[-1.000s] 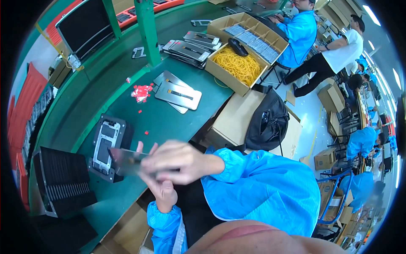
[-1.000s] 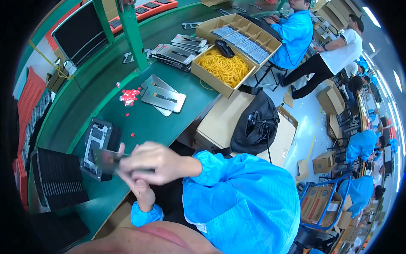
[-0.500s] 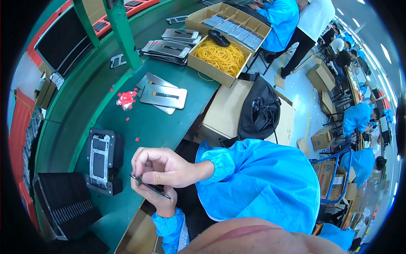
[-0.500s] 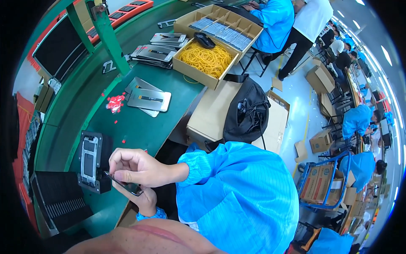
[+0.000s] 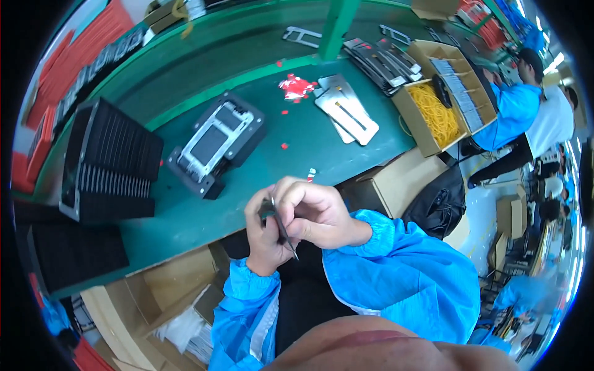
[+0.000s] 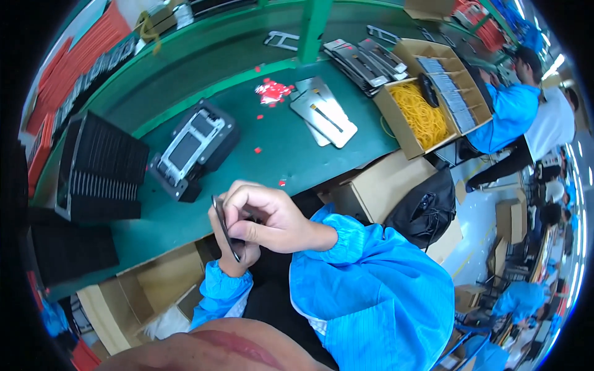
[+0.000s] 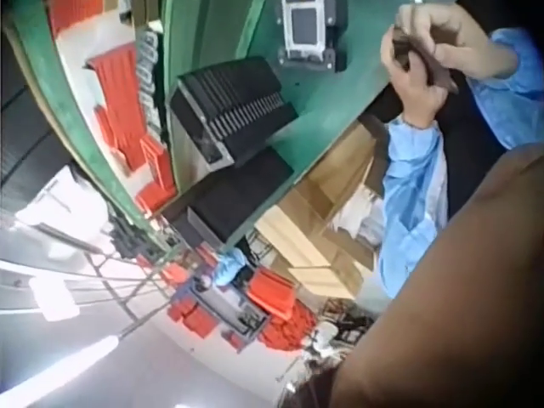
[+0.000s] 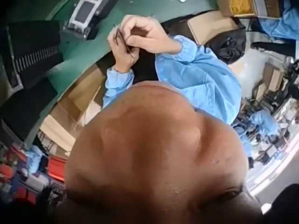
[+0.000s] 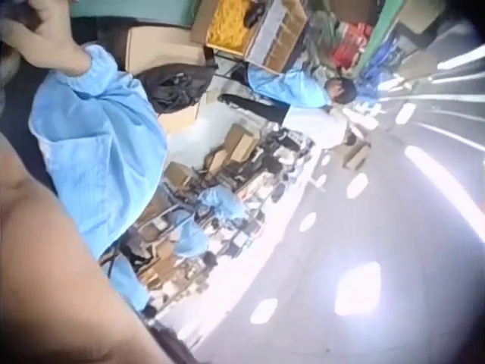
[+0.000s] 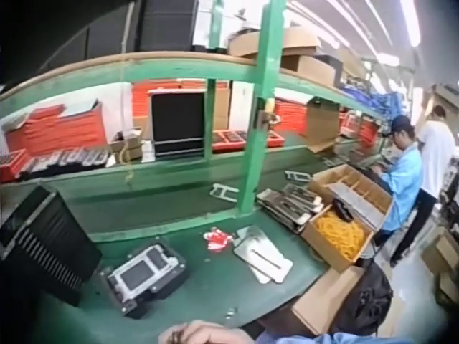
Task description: Assembling electronic components, likely mobile device casings, and placing them into a storage rack.
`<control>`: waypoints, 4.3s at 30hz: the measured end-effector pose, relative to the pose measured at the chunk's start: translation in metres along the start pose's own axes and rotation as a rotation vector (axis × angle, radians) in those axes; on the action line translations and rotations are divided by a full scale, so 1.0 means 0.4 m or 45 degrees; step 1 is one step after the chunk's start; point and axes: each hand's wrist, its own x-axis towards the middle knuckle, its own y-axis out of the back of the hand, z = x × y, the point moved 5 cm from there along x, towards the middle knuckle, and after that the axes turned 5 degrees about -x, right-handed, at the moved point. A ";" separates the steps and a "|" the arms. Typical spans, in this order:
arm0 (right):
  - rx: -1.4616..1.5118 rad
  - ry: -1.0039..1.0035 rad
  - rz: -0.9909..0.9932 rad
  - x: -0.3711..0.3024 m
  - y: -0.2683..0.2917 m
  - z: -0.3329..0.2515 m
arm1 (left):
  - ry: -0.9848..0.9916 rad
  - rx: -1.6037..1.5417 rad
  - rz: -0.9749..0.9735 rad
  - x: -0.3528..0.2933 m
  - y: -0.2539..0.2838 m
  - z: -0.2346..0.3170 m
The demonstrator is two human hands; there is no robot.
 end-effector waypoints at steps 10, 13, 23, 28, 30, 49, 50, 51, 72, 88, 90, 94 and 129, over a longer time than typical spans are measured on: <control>-0.467 -0.225 -0.302 -0.006 0.012 0.052 | 0.580 -0.925 0.056 0.012 0.026 -0.021; -0.241 -0.406 -0.287 0.013 0.047 0.043 | 0.682 -0.985 0.040 0.019 0.060 -0.013; -0.767 -0.094 -0.452 0.181 0.066 -0.013 | 0.705 -1.278 0.085 0.101 0.129 0.031; -0.884 0.310 -0.558 0.195 0.009 0.026 | 0.591 -0.942 0.122 0.108 0.175 0.029; -0.882 0.343 -0.613 0.231 0.042 0.010 | 0.487 -0.778 0.245 0.122 0.206 0.044; -0.458 -0.376 0.158 0.407 0.371 0.292 | 0.221 0.874 0.073 0.343 0.228 -0.118; -0.454 -0.460 0.117 0.409 0.366 0.294 | 0.220 0.887 0.074 0.350 0.223 -0.121; -0.450 -0.548 0.078 0.406 0.368 0.301 | 0.218 0.886 0.066 0.356 0.215 -0.122; -0.796 -0.425 -0.310 0.388 0.335 0.281 | 0.196 0.881 0.119 0.307 0.228 -0.097; -0.949 -0.132 -0.342 0.392 0.310 0.247 | 0.460 0.805 -0.170 0.226 0.350 -0.099; -1.033 0.010 -0.416 0.382 0.328 0.253 | 0.559 0.807 -0.197 0.238 0.357 -0.099; -1.128 -0.026 -0.472 0.370 0.338 0.236 | 0.653 0.808 -0.281 0.243 0.364 -0.135; -0.496 -0.136 -0.411 0.248 0.059 0.163 | 0.056 0.885 -0.020 0.176 0.367 -0.163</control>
